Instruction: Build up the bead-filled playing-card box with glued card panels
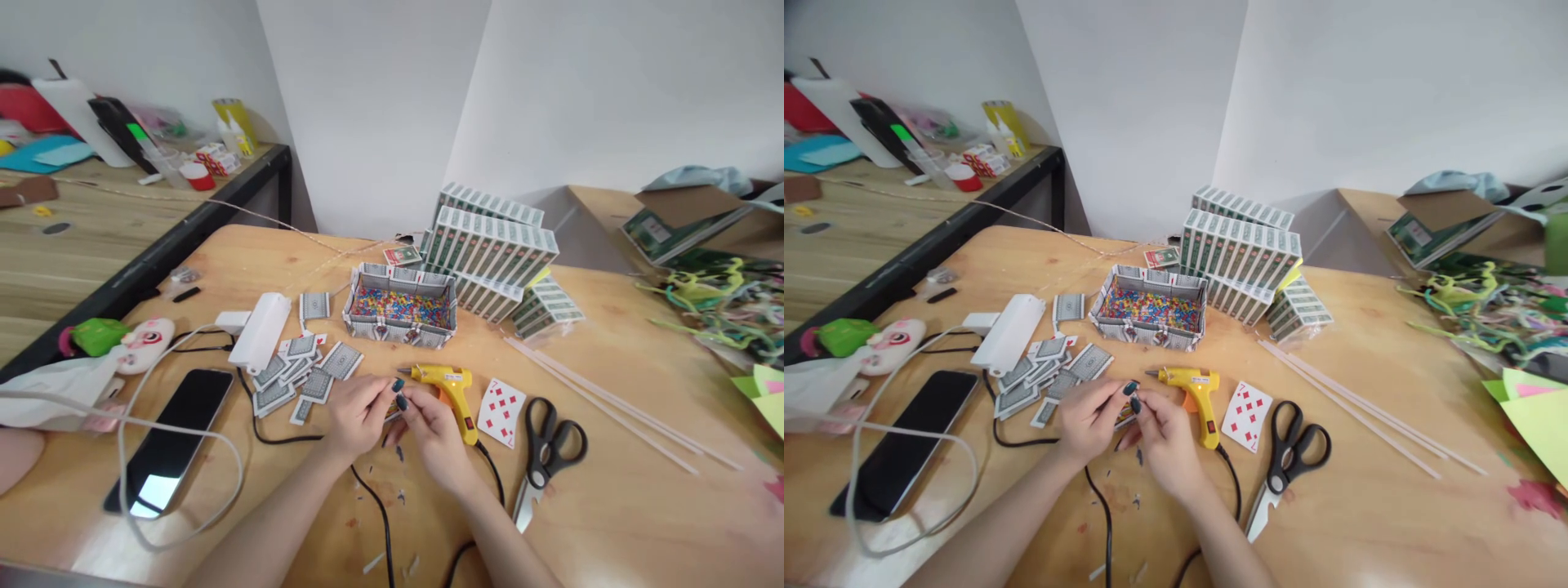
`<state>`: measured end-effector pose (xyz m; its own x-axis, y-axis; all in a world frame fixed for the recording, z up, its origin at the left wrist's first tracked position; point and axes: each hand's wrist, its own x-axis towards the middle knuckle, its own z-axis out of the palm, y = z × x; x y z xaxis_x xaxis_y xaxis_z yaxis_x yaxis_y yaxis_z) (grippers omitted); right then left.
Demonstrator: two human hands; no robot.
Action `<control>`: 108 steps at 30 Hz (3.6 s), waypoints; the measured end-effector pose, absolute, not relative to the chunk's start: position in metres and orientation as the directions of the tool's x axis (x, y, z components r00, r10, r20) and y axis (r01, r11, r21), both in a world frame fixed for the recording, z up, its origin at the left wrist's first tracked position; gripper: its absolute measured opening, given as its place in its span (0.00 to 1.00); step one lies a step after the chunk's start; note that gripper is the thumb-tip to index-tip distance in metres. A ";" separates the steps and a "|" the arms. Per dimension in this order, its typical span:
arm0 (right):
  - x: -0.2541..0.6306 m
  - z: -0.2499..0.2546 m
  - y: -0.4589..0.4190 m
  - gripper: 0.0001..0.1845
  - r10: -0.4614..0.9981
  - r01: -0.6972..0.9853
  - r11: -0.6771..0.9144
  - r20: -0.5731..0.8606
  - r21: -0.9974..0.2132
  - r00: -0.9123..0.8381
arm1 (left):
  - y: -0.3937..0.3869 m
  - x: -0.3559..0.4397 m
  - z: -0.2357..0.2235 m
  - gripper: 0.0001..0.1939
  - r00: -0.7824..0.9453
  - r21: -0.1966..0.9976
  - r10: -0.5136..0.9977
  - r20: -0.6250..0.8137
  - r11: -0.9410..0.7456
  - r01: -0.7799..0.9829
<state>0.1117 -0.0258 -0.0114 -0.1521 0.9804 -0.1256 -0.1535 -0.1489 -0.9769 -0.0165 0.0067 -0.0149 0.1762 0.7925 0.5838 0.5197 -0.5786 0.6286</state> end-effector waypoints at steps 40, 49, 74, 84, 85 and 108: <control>0.101 -0.046 -0.036 0.21 0.992 0.135 -0.118 -0.122 -0.984 -0.023 | 0.017 -0.029 -0.009 0.06 0.305 0.586 0.747 0.591 -0.657 0.474; 0.102 -0.043 -0.035 0.22 0.993 0.147 -0.094 -0.104 -0.985 -0.057 | 0.012 -0.025 -0.013 0.10 0.293 0.615 0.800 0.523 -0.592 0.520; 0.106 -0.040 -0.031 0.25 0.993 0.106 -0.104 -0.109 -0.989 -0.039 | 0.020 -0.022 -0.021 0.18 0.251 0.831 0.954 0.165 -0.272 0.485; 0.109 -0.028 -0.025 0.21 0.976 -0.147 -0.193 -0.206 -0.970 0.075 | 0.028 -0.028 -0.027 0.22 0.081 0.968 0.993 0.081 -0.097 0.232; 0.110 -0.027 -0.025 0.21 0.975 -0.165 -0.194 -0.209 -0.967 0.080 | 0.028 -0.028 -0.028 0.22 0.057 0.968 0.994 0.096 -0.107 0.228; 0.108 -0.045 -0.035 0.17 0.971 -0.160 -0.217 -0.230 -0.963 0.069 | 0.014 -0.016 -0.035 0.14 0.168 0.976 0.985 0.037 -0.072 0.205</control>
<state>0.1082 -0.0354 -0.0449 0.0693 0.9707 -0.2302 -0.1596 -0.2170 -0.9630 -0.0157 0.0137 -0.0354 0.1683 0.9850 0.0369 0.2046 -0.0715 0.9762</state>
